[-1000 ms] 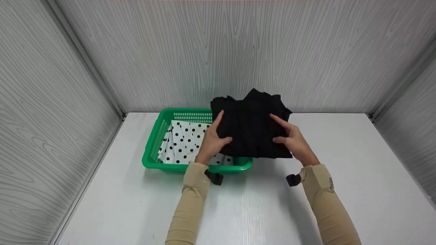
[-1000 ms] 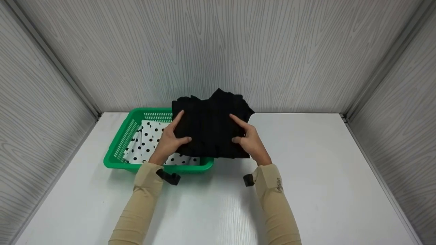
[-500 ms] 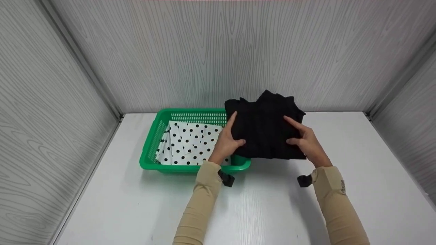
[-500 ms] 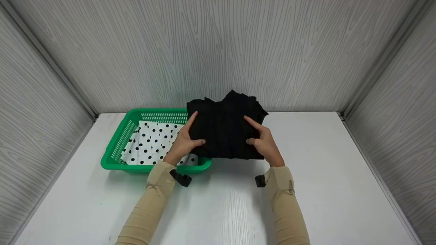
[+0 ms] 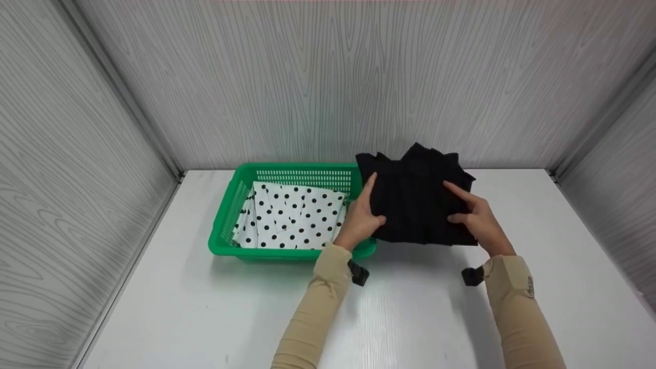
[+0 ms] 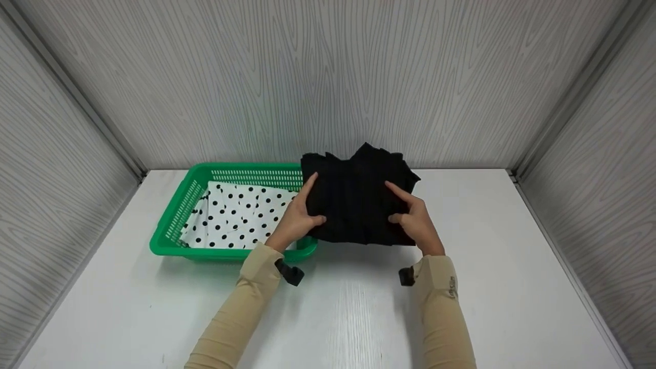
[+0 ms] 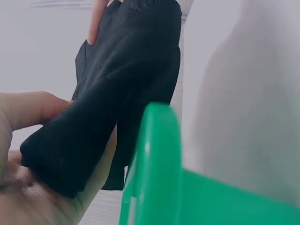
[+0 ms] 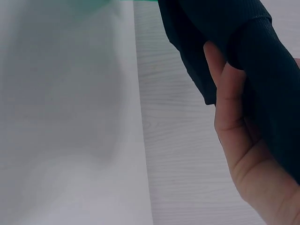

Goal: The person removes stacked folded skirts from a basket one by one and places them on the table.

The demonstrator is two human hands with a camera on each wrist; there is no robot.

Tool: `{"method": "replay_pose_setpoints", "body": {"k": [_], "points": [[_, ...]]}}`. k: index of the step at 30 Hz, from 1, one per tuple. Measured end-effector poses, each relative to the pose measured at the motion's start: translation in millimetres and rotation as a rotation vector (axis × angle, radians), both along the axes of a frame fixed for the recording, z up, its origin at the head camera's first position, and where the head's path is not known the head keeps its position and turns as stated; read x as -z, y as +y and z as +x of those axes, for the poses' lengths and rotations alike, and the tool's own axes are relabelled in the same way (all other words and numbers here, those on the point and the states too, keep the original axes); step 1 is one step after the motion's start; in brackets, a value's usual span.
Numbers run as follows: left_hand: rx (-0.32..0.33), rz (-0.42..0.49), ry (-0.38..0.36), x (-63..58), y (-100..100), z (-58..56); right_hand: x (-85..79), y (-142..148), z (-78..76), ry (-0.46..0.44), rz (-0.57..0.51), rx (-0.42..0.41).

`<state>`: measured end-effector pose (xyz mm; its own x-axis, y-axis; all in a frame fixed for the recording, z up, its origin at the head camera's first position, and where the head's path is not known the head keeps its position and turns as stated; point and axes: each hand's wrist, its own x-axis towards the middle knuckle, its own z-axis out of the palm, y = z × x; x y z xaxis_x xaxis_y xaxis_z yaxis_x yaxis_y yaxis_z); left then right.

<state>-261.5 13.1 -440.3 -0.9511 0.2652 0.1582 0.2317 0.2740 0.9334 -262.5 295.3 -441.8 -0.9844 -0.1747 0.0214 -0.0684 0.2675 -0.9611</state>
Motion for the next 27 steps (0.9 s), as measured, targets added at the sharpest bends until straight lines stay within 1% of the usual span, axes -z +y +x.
{"method": "replay_pose_setpoints", "body": {"k": [5, 8, 12, 15, 20, 24, 27], "points": [[0.032, -0.033, 0.047, 2.7, 12.1, 3.1, 4.7, 12.5, -1.1, 0.002, 0.028, 0.009], [0.046, -0.083, 0.053, 4.6, 21.3, 6.4, 6.4, 20.7, -0.1, -0.010, 0.053, 0.019], [0.038, -0.152, 0.055, 8.1, 34.4, 11.5, 12.5, 28.5, 0.0, -0.026, 0.074, 0.018], [0.028, -0.224, 0.046, 13.1, 46.0, 16.7, 21.8, 32.4, 0.0, -0.042, 0.085, 0.012], [0.003, -0.346, -0.023, 26.0, 66.8, 26.3, 39.3, 37.4, 2.8, -0.081, 0.121, 0.015], [-0.016, -0.369, -0.077, 42.4, 75.5, 29.3, 49.4, 39.5, 4.7, -0.092, 0.137, 0.026], [-0.058, -0.377, -0.072, 56.3, 74.7, 29.1, 54.8, 40.2, 5.0, -0.110, 0.141, 0.036]]}}
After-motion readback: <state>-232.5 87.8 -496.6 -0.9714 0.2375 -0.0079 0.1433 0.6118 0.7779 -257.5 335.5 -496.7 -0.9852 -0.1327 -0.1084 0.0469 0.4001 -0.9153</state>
